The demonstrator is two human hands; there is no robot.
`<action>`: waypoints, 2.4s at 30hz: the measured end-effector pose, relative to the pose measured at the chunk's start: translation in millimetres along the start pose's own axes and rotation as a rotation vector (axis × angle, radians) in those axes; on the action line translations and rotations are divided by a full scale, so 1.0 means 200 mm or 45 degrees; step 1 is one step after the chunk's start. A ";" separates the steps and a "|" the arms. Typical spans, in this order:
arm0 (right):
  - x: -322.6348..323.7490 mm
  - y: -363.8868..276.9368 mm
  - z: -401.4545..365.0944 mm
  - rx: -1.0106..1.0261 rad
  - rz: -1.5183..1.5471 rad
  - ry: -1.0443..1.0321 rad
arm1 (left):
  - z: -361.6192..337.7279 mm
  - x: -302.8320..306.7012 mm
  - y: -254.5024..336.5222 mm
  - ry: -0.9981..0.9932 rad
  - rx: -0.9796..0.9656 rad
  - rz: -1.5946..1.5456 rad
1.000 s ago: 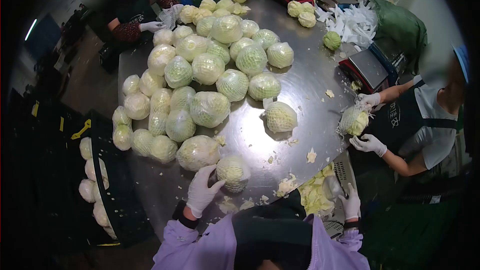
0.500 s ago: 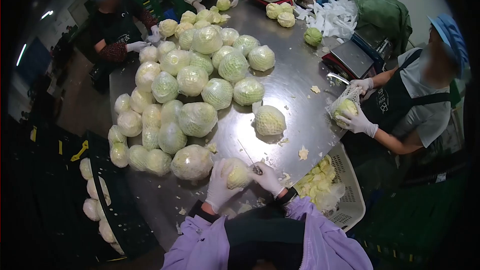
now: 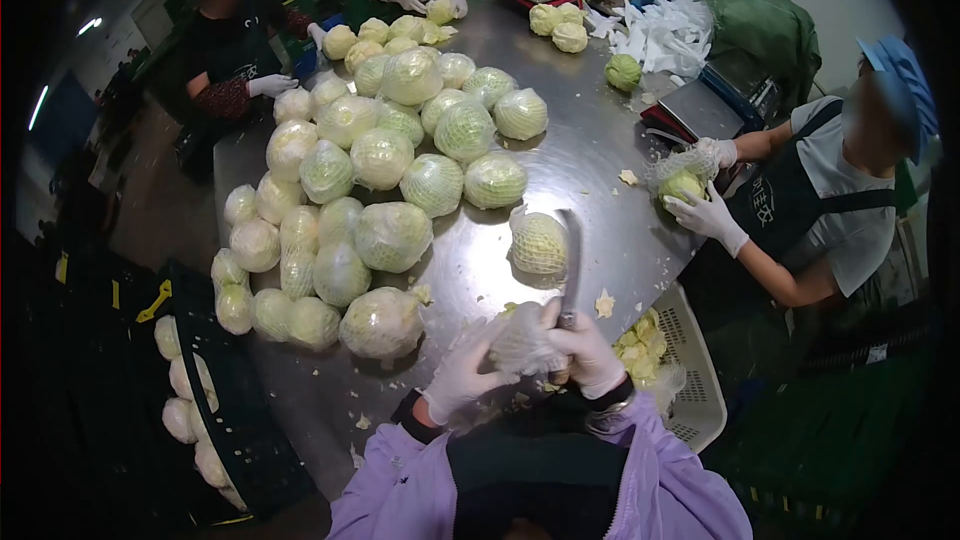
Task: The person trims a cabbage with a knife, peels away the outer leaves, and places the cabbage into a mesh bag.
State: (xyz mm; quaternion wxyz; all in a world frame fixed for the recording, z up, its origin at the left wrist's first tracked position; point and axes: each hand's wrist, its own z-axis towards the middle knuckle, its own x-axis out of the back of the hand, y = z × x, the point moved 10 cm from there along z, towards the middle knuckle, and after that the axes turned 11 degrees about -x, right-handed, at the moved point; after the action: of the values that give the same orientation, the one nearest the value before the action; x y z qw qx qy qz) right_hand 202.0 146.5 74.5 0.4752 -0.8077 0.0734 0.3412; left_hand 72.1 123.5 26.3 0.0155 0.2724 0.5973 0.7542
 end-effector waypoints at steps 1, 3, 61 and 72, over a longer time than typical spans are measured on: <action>0.15 -0.05 -0.06 0.129 0.033 0.045 | 0.04 -0.08 0.01 -0.129 -0.182 0.292; 0.33 -0.23 -0.27 0.359 0.152 0.338 | 0.09 -0.21 -0.10 -0.142 -0.164 0.314; 0.58 0.52 -0.26 -0.149 -2.086 0.621 | 0.03 -0.34 -0.21 -0.030 0.178 0.592; 0.69 0.89 -0.14 -0.671 -0.431 0.404 | -0.15 -0.25 -0.30 0.109 0.006 0.228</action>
State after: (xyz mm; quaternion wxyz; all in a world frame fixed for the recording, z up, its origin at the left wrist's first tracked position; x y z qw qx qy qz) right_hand 241.8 56.3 -130.3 0.2829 -0.9463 -0.0792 0.1349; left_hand 83.8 95.4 -52.5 -0.0780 0.2923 0.5724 0.7621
